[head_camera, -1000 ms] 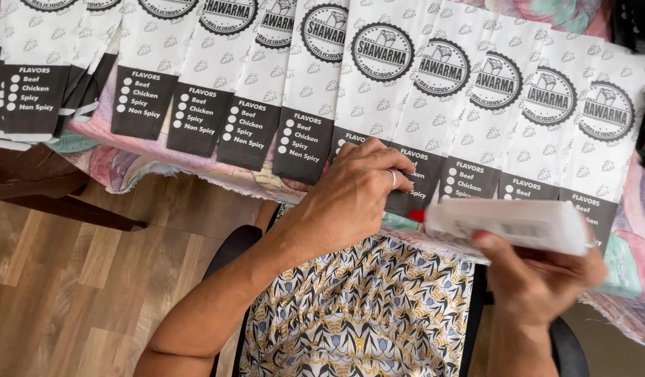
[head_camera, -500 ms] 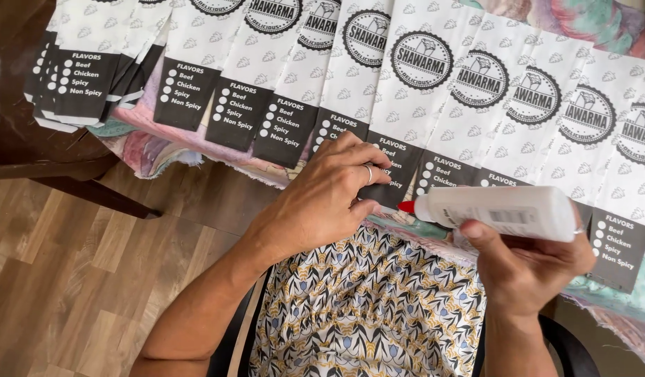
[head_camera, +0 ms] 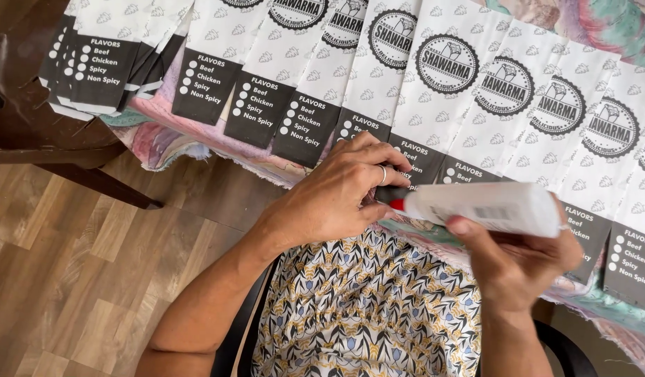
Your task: Folding the bottom edge of paper food wrappers and applying glue to seal them into a pouch shape.
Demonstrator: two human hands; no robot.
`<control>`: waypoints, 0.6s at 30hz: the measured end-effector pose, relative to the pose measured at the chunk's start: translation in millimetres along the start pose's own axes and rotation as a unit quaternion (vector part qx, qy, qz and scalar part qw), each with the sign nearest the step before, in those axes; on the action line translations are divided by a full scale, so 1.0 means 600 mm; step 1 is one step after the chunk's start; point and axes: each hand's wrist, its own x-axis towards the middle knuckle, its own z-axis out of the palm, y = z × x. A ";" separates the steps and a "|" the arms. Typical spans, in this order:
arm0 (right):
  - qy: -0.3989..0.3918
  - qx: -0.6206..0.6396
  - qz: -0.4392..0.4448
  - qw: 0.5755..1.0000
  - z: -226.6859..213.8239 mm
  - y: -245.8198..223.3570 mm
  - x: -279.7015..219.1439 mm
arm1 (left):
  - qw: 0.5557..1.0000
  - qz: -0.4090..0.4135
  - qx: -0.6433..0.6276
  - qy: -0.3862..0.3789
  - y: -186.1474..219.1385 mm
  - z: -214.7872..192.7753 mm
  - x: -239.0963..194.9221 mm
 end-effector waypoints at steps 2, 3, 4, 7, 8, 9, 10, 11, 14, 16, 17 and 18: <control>-0.034 0.014 -0.052 0.998 -0.028 0.008 -0.011 | 1.000 -0.004 -0.009 -0.001 -0.003 0.004 0.000; -0.010 0.012 -0.026 1.000 -0.041 0.008 -0.019 | 1.000 -0.008 -0.009 0.013 -0.004 0.007 0.001; 0.016 0.010 0.001 1.000 -0.054 0.009 -0.027 | 1.000 -0.010 -0.007 0.026 -0.004 0.010 0.002; 0.087 0.006 0.027 0.996 -0.070 0.027 -0.048 | 0.998 -0.009 0.005 0.064 0.001 0.016 0.006; 0.088 0.006 0.027 0.996 -0.060 0.020 -0.041 | 0.998 -0.009 0.005 0.063 0.003 0.016 0.007; 0.067 -0.008 0.004 0.998 -0.050 0.013 -0.035 | 0.998 -0.015 0.002 0.064 0.006 0.015 0.007; 0.045 -0.021 -0.019 0.999 -0.040 0.006 -0.027 | 0.998 -0.023 0.000 0.066 0.008 0.014 0.007; 0.045 -0.020 -0.019 0.999 -0.029 0.001 -0.026 | 0.998 -0.023 0.001 0.067 0.010 0.013 0.007; 0.042 -0.038 0.027 0.998 0.002 -0.008 -0.019 | 0.996 -0.009 0.003 0.091 0.010 0.013 0.005; 0.029 -0.001 -0.001 1.000 0.019 -0.004 -0.013 | 0.996 0.009 0.008 0.087 0.003 0.018 0.005; 0.029 -0.001 -0.002 1.000 0.025 -0.013 -0.010 | 0.996 0.010 0.008 0.087 0.002 0.018 0.004; 0.042 -0.029 0.038 0.998 0.032 -0.021 -0.006 | 0.996 0.010 0.017 0.081 0.001 0.019 0.004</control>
